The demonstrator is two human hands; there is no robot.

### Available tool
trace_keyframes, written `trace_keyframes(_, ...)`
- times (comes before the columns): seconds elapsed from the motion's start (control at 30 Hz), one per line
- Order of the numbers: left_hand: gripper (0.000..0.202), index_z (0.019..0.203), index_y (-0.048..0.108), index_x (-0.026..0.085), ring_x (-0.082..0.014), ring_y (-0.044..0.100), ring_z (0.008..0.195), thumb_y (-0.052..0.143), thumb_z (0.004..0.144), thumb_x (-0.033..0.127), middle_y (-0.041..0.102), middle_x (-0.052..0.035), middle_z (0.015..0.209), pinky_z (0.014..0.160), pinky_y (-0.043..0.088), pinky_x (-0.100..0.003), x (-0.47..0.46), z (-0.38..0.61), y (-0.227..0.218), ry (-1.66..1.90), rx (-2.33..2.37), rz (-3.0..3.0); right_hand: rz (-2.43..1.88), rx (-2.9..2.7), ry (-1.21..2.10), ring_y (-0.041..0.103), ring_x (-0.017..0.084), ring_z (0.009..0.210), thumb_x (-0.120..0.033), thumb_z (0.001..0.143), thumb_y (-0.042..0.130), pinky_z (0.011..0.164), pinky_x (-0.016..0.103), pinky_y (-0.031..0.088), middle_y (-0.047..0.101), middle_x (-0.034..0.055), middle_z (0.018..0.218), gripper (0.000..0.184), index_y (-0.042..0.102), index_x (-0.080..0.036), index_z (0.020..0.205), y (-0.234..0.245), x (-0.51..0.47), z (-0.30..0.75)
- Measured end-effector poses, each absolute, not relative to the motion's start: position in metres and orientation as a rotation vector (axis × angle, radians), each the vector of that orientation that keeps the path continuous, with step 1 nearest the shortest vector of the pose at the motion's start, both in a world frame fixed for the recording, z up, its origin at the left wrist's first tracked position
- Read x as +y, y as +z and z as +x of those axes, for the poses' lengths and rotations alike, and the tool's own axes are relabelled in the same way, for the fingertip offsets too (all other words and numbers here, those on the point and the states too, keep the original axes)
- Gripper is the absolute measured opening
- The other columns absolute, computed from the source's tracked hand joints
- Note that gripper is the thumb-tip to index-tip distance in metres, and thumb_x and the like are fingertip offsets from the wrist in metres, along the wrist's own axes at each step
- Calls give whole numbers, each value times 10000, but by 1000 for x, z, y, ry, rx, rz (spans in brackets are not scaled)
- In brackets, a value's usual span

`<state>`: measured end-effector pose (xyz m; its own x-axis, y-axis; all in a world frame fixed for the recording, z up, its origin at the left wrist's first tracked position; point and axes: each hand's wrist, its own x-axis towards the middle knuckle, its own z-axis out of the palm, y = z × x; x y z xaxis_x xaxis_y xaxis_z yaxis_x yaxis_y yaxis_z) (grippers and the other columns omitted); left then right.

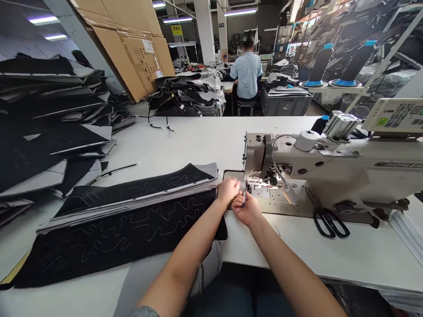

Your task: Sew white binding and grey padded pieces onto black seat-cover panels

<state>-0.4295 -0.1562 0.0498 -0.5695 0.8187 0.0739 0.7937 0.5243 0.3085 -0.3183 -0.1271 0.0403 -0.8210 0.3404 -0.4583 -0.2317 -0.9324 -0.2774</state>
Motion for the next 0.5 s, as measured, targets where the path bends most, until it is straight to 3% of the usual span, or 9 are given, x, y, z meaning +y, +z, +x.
trace_keyframes(0.17,268,849,665,180,-185,634,825,462,931,334,661,-73,909,665,430,-261,-156,-430,48,458,2693,1409,-679,-265,2728,349,43,442,-385,950,509,394,169,325,440,-69,629,273,532,-147,819,26,-108,-329)
trace_keyframes(0.4,277,850,650,178,-184,630,834,413,944,286,654,-77,899,674,416,-265,-154,-431,42,497,2724,1418,-639,-337,2835,277,41,396,-249,1012,345,377,121,263,264,-99,534,238,508,-153,868,29,-130,-272)
trace_keyframes(0.5,266,823,646,182,-182,626,812,428,935,283,655,-70,887,650,400,-262,-155,-429,42,504,2731,1408,-646,-455,2907,259,44,391,-248,998,375,372,111,235,239,-101,541,182,513,-152,928,34,-140,-247)
